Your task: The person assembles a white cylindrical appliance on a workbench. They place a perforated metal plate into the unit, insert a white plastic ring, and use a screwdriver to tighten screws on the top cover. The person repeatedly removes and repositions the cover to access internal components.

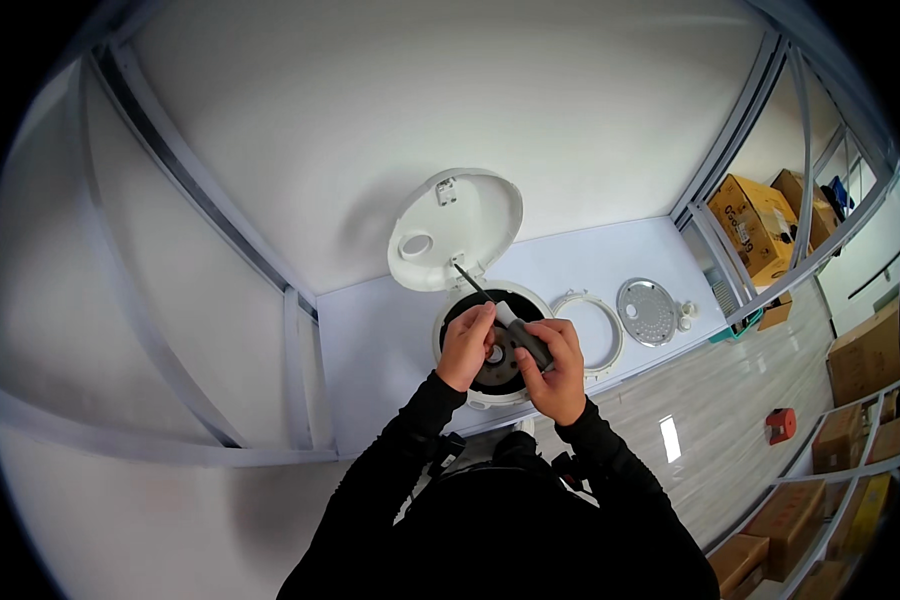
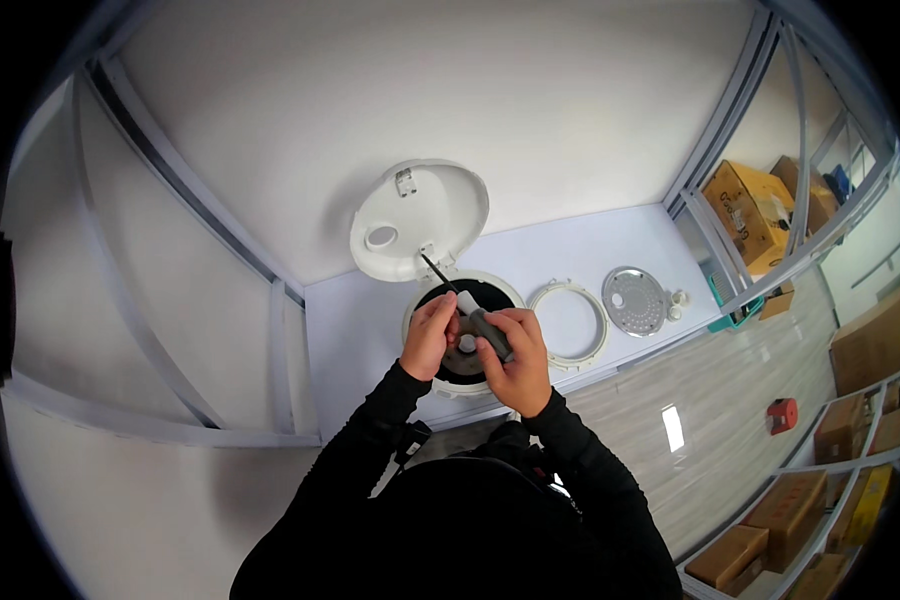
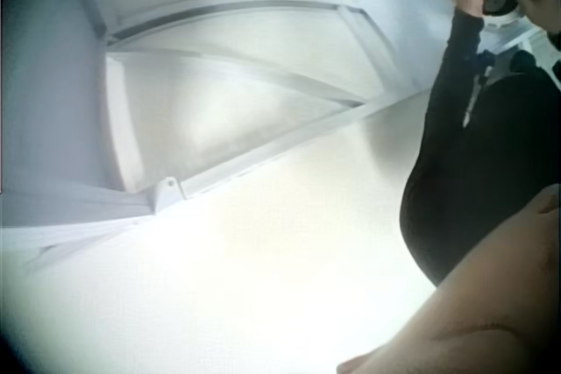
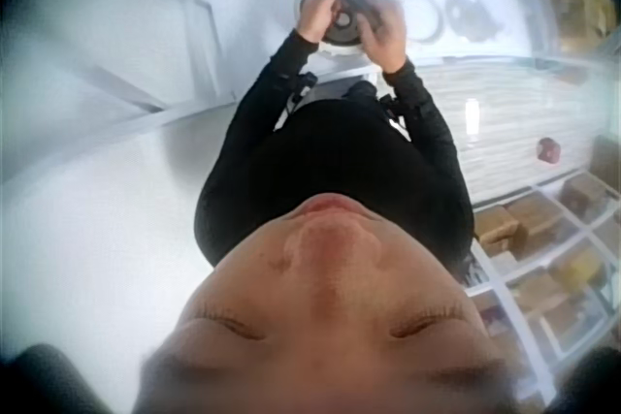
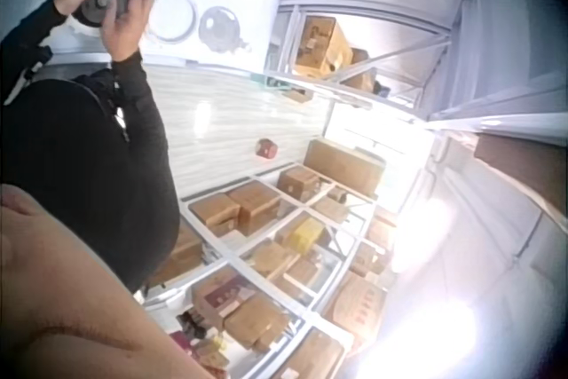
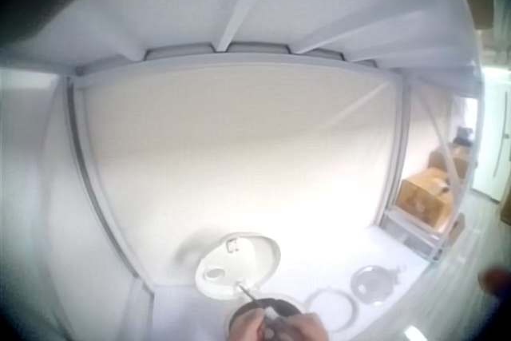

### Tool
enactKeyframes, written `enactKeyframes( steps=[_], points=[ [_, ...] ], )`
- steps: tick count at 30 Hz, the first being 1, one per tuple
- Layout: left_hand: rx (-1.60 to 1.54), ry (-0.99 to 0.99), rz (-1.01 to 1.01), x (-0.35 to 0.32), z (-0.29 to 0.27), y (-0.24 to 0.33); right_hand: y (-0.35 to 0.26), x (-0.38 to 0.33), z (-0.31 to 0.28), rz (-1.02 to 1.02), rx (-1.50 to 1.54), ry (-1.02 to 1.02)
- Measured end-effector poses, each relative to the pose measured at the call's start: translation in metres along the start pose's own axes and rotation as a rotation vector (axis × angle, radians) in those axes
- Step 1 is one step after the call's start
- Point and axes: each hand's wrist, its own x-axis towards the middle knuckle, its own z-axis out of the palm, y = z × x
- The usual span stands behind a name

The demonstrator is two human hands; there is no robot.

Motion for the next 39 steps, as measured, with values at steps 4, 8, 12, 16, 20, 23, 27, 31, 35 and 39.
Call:
enactKeyframes(
  steps=[4,8,12,16,20,23,27,31,35,39],
  points=[
    [0.016,0.038,0.032,0.003,0.001,0.001,0.0,0.002,0.005,0.013,-0.002,0.006],
    [0.037,0.065,0.054,0.004,0.002,0.001,-0.002,-0.001,0.009,0.064,0.003,0.021],
    [0.064,0.088,0.078,0.005,0.005,0.001,0.0,-0.001,0.011,0.082,0.005,0.031],
    [0.08,0.086,0.088,0.007,0.002,-0.002,-0.002,0.001,0.012,0.092,0.012,0.032],
    [0.086,0.094,0.088,0.008,0.003,-0.003,-0.001,0.0,0.012,0.094,-0.002,0.04],
    [0.101,0.101,0.086,0.007,0.004,-0.002,-0.003,0.001,0.012,0.103,-0.006,0.033],
    [0.08,0.096,0.077,0.008,0.003,-0.003,-0.004,0.0,0.013,0.106,-0.017,0.042],
    [0.101,0.1,0.086,0.007,0.004,-0.004,-0.003,-0.001,0.013,0.11,-0.02,0.048],
    [0.1,0.107,0.093,0.006,0.003,-0.001,-0.004,0.001,0.014,0.105,-0.011,0.044],
    [0.101,0.101,0.098,0.008,0.0,-0.005,-0.005,0.0,0.014,0.104,-0.019,0.043]
  ],
)
